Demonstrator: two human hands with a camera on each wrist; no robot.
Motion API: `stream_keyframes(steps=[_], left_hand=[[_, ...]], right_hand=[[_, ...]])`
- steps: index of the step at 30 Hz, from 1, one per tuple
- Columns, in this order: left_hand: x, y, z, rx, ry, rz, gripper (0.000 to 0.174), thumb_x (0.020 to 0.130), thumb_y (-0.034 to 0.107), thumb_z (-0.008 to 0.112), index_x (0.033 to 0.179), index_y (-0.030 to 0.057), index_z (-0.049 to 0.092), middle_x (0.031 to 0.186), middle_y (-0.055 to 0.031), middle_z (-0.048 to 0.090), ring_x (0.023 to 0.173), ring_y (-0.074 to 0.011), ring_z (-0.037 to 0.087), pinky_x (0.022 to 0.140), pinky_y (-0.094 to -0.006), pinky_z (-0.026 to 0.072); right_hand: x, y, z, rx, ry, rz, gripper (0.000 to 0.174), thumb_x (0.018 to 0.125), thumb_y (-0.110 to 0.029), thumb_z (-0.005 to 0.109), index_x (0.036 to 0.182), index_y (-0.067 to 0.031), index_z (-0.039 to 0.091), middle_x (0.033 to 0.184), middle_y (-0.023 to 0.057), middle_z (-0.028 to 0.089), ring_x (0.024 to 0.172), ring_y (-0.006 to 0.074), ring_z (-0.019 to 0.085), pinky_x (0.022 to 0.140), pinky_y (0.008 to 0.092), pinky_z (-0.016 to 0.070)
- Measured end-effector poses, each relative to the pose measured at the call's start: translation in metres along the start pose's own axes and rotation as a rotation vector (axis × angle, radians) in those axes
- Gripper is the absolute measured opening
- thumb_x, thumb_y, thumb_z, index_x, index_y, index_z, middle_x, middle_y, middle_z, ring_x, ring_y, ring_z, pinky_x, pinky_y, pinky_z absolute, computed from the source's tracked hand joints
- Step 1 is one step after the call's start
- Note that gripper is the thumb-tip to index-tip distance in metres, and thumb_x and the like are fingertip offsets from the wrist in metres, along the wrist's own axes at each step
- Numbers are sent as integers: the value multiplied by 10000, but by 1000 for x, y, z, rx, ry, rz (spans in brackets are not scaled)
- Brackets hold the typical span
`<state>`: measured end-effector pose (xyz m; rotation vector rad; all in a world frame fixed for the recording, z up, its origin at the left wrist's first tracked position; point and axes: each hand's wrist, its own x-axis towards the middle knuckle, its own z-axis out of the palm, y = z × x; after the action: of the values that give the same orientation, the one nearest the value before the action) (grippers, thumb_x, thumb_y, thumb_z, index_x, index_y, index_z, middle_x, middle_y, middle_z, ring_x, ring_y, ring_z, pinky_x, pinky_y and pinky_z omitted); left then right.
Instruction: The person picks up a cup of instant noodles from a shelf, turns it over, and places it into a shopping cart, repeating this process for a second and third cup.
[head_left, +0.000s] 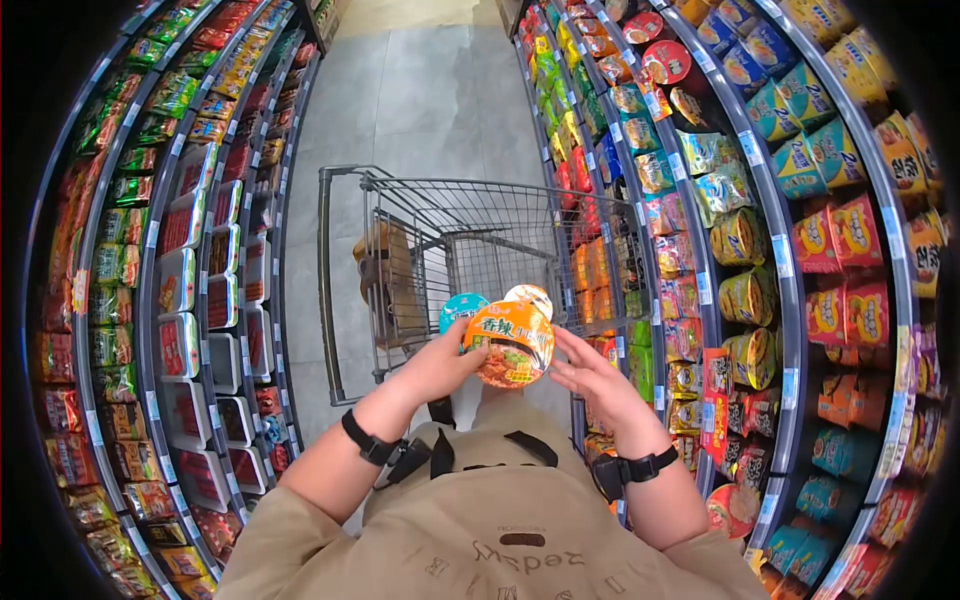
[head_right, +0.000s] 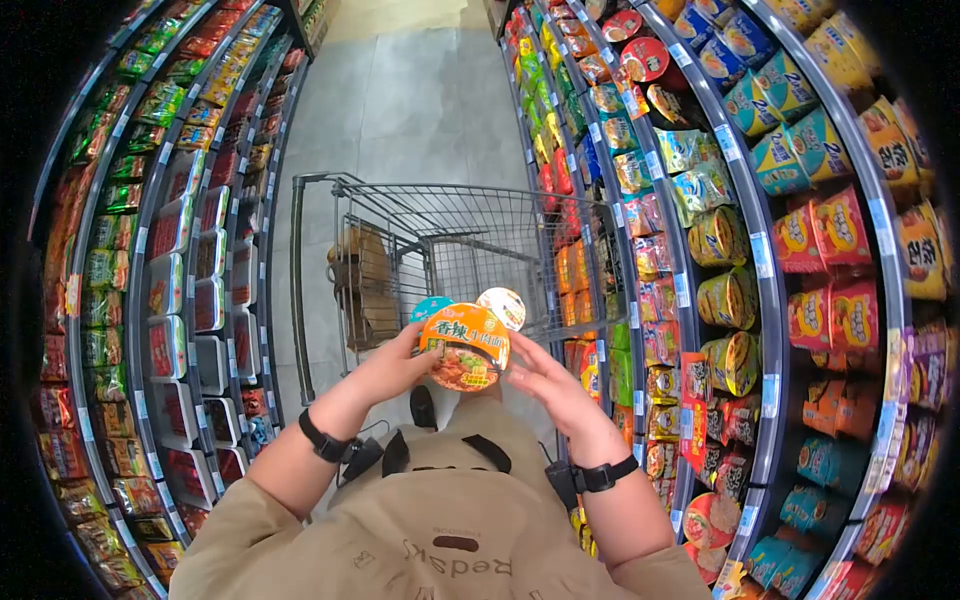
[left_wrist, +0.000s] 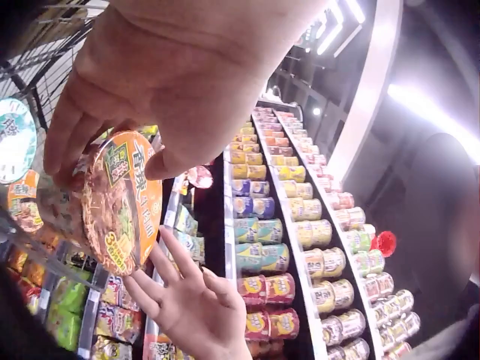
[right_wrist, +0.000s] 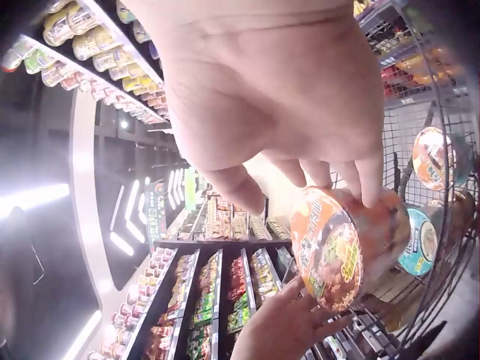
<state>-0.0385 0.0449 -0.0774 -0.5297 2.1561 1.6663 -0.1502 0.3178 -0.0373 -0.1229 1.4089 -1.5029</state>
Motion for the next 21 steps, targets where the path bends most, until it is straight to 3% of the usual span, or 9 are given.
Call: stream_keyframes(steps=[1, 3, 5, 9, 10, 13, 14, 18, 21], left_hand=[[17, 3, 2, 0, 4, -10, 609, 1044, 352, 620, 1492, -23, 445, 1274, -262, 685, 1115, -363, 710, 926, -435, 556], [59, -7, 9, -196, -137, -151, 605, 1048, 279, 645, 1556, 45, 412, 1274, -124, 663, 1058, -172, 679, 868, -296, 567], [101, -26, 21, -325, -165, -208, 645, 1031, 280, 658, 1573, 50, 394, 1271, -123, 667, 1063, -178, 683, 865, -316, 576], [158, -23, 43, -254, -209, -417, 621, 1030, 233, 631, 1570, 40, 392, 1260, -121, 677, 1034, -194, 694, 839, -343, 588], [170, -25, 49, -177, -207, -482, 617, 1029, 217, 622, 1571, 36, 388, 1251, -118, 680, 1020, -199, 697, 829, -346, 590], [202, -46, 71, -168, -167, -450, 619, 1026, 209, 610, 1572, 30, 379, 1232, -110, 686, 999, -193, 700, 810, -343, 593], [220, -94, 87, -112, -189, -470, 657, 1023, 213, 614, 1596, 47, 338, 1238, -103, 682, 1014, -188, 697, 817, -337, 591], [237, -103, 94, -191, -235, -624, 702, 1038, 247, 595, 1633, 94, 256, 1292, -89, 660, 1065, -166, 671, 853, -313, 576], [240, -102, 90, -229, -277, -594, 774, 1036, 258, 591, 1671, 116, 173, 1327, -89, 647, 1106, -161, 652, 871, -315, 571]], right_hand=[[12, 1, -14, 63, 6, 17, 729, 1040, -136, 576, 1671, -47, 222, 1731, 126, 251, 1573, 256, 292, 1270, 434, 266], [37, 2, -42, 134, -1, 40, 722, 1039, -137, 572, 1669, -47, 231, 1729, 117, 262, 1560, 236, 317, 1263, 430, 280], [63, 7, -69, 151, 104, 103, 690, 1023, -147, 559, 1650, -51, 287, 1702, 75, 316, 1467, 202, 445, 1229, 445, 313], [119, 36, -127, 279, 129, 247, 702, 1028, -119, 549, 1666, -65, 260, 1714, 88, 303, 1502, 198, 393, 1234, 421, 316], [132, 44, -137, 223, 116, 281, 691, 1028, -152, 559, 1655, -62, 281, 1686, 71, 345, 1482, 186, 411, 1227, 417, 316], [156, 44, -153, 172, 96, 358, 685, 1027, -188, 569, 1647, -71, 304, 1649, 54, 397, 1468, 174, 416, 1221, 407, 314], [160, 42, -157, 152, 83, 392, 687, 1025, -191, 571, 1650, -83, 306, 1640, 53, 407, 1474, 173, 403, 1223, 402, 310], [179, 50, -173, 94, 54, 457, 693, 1015, -206, 579, 1653, -120, 320, 1630, 50, 418, 1476, 183, 397, 1217, 393, 311], [184, 48, -176, 41, 13, 489, 708, 1001, -229, 593, 1652, -137, 329, 1626, 61, 424, 1496, 201, 378, 1220, 394, 310]])
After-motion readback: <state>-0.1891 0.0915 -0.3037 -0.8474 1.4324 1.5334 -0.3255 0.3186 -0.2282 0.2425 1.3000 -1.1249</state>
